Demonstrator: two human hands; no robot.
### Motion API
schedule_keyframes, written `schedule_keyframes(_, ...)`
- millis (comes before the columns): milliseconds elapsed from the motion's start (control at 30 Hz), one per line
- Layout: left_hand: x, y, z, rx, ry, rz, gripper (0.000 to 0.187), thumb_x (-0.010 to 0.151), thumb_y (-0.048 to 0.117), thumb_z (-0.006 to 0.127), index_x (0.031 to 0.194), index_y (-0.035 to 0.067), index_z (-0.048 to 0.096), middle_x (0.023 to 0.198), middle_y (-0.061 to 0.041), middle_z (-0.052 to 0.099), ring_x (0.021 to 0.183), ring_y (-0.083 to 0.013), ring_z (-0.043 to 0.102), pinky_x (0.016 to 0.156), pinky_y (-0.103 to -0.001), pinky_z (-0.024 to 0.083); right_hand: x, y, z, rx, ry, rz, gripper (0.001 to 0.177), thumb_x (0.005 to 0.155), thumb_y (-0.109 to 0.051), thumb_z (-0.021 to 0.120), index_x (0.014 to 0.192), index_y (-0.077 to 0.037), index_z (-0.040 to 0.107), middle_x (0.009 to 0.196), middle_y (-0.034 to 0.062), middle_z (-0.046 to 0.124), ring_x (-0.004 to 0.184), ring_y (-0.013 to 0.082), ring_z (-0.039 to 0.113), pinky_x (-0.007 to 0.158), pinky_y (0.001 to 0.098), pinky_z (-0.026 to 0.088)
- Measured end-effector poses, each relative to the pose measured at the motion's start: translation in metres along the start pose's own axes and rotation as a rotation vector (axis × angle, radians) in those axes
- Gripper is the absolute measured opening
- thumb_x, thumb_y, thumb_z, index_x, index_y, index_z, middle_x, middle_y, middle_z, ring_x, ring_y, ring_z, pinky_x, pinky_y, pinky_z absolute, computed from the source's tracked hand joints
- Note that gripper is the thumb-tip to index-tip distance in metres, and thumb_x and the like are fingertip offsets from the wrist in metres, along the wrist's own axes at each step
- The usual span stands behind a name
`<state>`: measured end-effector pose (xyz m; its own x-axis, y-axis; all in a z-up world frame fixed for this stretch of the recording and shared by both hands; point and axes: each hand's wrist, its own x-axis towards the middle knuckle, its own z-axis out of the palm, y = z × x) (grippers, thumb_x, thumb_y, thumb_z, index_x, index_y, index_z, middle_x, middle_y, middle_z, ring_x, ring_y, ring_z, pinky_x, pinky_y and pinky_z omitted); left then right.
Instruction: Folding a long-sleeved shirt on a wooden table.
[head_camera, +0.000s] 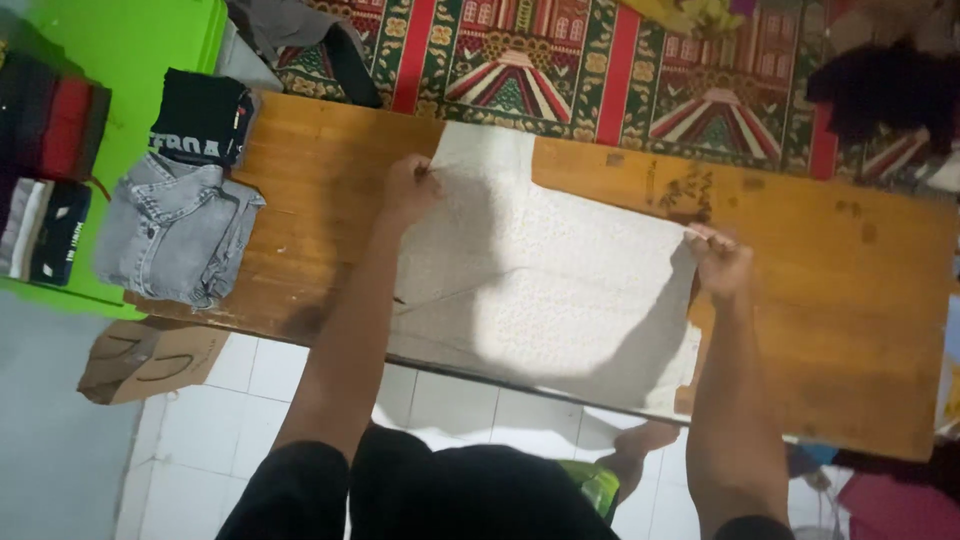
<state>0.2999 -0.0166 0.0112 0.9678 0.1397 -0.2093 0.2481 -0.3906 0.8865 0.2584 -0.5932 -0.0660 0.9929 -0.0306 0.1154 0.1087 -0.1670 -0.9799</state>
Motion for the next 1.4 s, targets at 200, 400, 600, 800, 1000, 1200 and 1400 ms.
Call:
schedule_keyframes(200, -0.096, 0.064, -0.039, 0.127, 0.014, 0.029, 0.016, 0.098, 0.017, 0.068, 0.106, 0.003, 0.070, 0.092, -0.003, 0.072, 0.082, -0.0148, 0.068, 0.073, -0.032, 0.053, -0.043, -0.083, 0.019, -0.047, 0.048, -0.061, 0.016, 0.109, -0.008, 0.065, 0.116, 0.003, 0.074, 0.112, 0.0072, 0.070, 0.093, 0.0128, 0.064, 0.079, 0.0254, 0.053)
schedule_keyframes(400, -0.162, 0.072, -0.054, 0.019, -0.001, -0.083, 0.022, 0.100, 0.021, 0.067, 0.112, 0.003, 0.072, 0.094, -0.005, 0.072, 0.084, -0.0155, 0.063, 0.073, -0.033, 0.051, -0.083, -0.131, 0.017, -0.372, 0.096, -0.216, 0.022, 0.094, 0.005, 0.064, 0.111, 0.003, 0.077, 0.114, 0.0175, 0.074, 0.123, 0.0299, 0.067, 0.107, 0.0391, 0.052)
schedule_keyframes(600, -0.209, 0.067, -0.053, 0.076, 0.024, -0.113, 0.024, 0.098, 0.020, 0.067, 0.113, 0.001, 0.071, 0.097, -0.005, 0.071, 0.088, -0.0143, 0.065, 0.081, -0.032, 0.054, -0.130, -0.144, 0.013, -0.375, 0.100, -0.088, 0.022, 0.090, 0.001, 0.067, 0.109, -0.001, 0.078, 0.117, 0.0180, 0.073, 0.123, 0.0305, 0.067, 0.109, 0.0417, 0.051)
schedule_keyframes(800, -0.241, 0.051, -0.050, 0.148, 0.043, -0.181, 0.028, 0.096, 0.024, 0.070, 0.115, 0.003, 0.072, 0.096, -0.008, 0.072, 0.086, -0.0169, 0.065, 0.078, -0.034, 0.052, -0.172, -0.153, 0.017, -0.392, 0.056, -0.138, 0.014, 0.096, -0.003, 0.070, 0.107, -0.002, 0.078, 0.113, 0.0181, 0.075, 0.123, 0.0315, 0.066, 0.113, 0.0433, 0.049)
schedule_keyframes(1000, -0.261, 0.004, -0.041, 0.161, 0.037, -0.179, 0.026, 0.096, 0.021, 0.068, 0.112, 0.001, 0.071, 0.099, -0.009, 0.073, 0.089, -0.0182, 0.067, 0.079, -0.034, 0.052, -0.213, -0.121, 0.017, -0.288, 0.091, 0.322, 0.019, 0.099, -0.008, 0.068, 0.114, -0.007, 0.080, 0.102, 0.0161, 0.076, 0.096, 0.0334, 0.067, 0.090, 0.0455, 0.054)
schedule_keyframes(1200, -0.269, -0.029, -0.026, 0.068, 0.103, -0.103, 0.026, 0.093, 0.018, 0.069, 0.112, 0.001, 0.072, 0.100, -0.010, 0.073, 0.089, -0.0193, 0.068, 0.080, -0.035, 0.054, -0.223, -0.120, 0.032, -0.397, 0.044, 0.234, 0.028, 0.089, 0.000, 0.062, 0.110, -0.008, 0.078, 0.120, 0.0086, 0.073, 0.112, 0.0179, 0.069, 0.103, 0.0416, 0.056)
schedule_keyframes(1400, -0.272, -0.050, -0.018, 0.100, 0.056, -0.166, 0.024, 0.096, 0.013, 0.065, 0.115, -0.002, 0.069, 0.101, -0.015, 0.070, 0.085, -0.0235, 0.068, 0.078, -0.037, 0.054, -0.232, -0.115, 0.041, -0.621, -0.029, -0.087, 0.020, 0.081, 0.002, 0.069, 0.098, -0.004, 0.078, 0.113, 0.0104, 0.076, 0.117, 0.0253, 0.067, 0.125, 0.0451, 0.037)
